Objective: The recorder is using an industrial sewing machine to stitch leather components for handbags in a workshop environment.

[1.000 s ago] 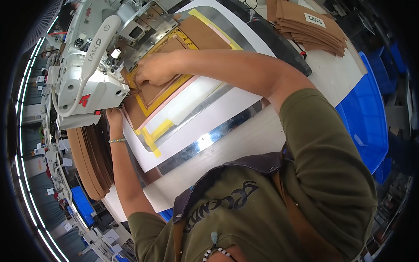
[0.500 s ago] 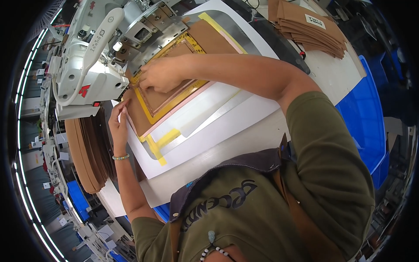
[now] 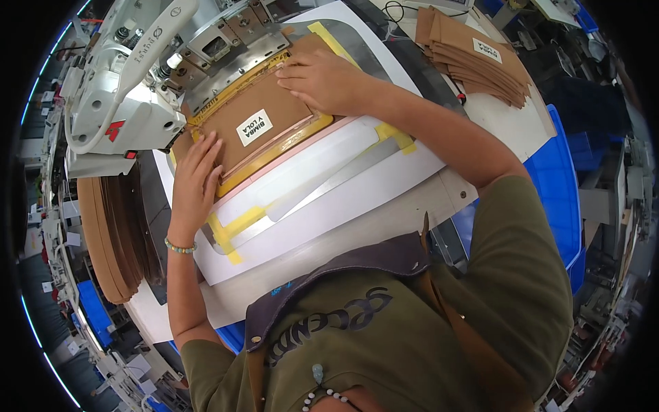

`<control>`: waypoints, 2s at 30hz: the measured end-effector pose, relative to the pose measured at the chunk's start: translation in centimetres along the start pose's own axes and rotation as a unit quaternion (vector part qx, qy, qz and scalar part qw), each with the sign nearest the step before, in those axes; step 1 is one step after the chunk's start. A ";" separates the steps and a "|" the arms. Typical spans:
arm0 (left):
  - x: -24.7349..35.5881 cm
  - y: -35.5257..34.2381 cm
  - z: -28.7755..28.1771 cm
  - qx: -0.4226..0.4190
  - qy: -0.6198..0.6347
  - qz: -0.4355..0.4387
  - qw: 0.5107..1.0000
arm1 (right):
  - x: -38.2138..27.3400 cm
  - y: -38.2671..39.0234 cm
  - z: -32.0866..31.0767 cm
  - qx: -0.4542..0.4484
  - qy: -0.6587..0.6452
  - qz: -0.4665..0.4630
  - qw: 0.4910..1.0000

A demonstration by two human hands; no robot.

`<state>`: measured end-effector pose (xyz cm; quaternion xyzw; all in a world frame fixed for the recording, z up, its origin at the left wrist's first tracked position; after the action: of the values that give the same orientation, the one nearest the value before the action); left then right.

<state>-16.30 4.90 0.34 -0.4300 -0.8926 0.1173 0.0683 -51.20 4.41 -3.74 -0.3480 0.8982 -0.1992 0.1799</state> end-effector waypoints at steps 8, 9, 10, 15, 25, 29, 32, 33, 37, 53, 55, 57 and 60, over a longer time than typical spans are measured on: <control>0.7 -1.5 1.6 -0.079 0.003 -0.001 0.997 | -0.6 -1.0 -0.4 0.002 0.033 -0.010 0.999; 0.7 -1.5 1.6 -0.075 0.007 0.002 0.997 | -0.8 -1.1 -0.5 0.024 0.042 -0.026 0.998; 0.7 -1.4 1.5 -0.058 0.014 0.005 0.998 | -0.9 -1.2 -0.5 0.009 0.042 -0.020 0.999; 0.7 -1.5 1.7 -0.065 0.002 0.003 0.998 | -1.5 -1.4 -0.8 0.003 0.061 -0.017 0.998; 2.2 -2.6 2.1 -0.050 0.001 0.005 0.999 | -1.5 -1.5 -1.0 0.003 0.042 -0.039 0.998; 3.0 -3.3 2.3 -0.070 -0.006 0.015 0.997 | -1.2 -1.5 -1.0 -0.013 0.035 -0.046 0.998; 3.6 -4.0 2.8 -0.077 -0.012 0.015 0.997 | -0.8 -1.4 -0.9 -0.014 0.030 -0.055 0.998; 3.8 -4.3 2.9 -0.071 -0.005 0.014 0.997 | -0.8 -1.4 -0.8 -0.008 0.023 -0.061 0.998; 4.2 -4.6 3.5 -0.061 0.007 0.002 0.998 | -0.5 -1.5 -0.1 -0.014 0.028 -0.066 0.997; 2.7 -3.2 3.7 -0.047 0.003 -0.003 0.999 | -3.6 -5.0 3.3 -0.013 0.016 -0.087 0.996; 2.4 -2.9 3.8 -0.034 -0.003 -0.008 0.999 | -4.0 -5.5 3.7 -0.043 0.011 -0.070 0.997; 1.9 -2.4 3.7 -0.036 0.007 -0.015 0.999 | -4.6 -6.0 4.0 -0.041 0.022 -0.081 0.996; 1.3 -1.9 3.6 -0.028 0.024 -0.029 0.999 | -5.3 -6.7 4.5 -0.036 0.030 -0.085 0.995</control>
<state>-19.29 4.25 -2.57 -0.4085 -0.9056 0.0801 0.0809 -41.70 2.48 -3.40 -0.4232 0.8771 -0.1912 0.1228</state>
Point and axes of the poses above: each hand's wrist, its own y-axis away from the middle knuckle, its own z-axis out of the palm, x = y × z, the point moved 2 cm from there along -y, towards the middle knuckle, and after that the axes turned 9 degrees about -y, right-handed, at the moved point
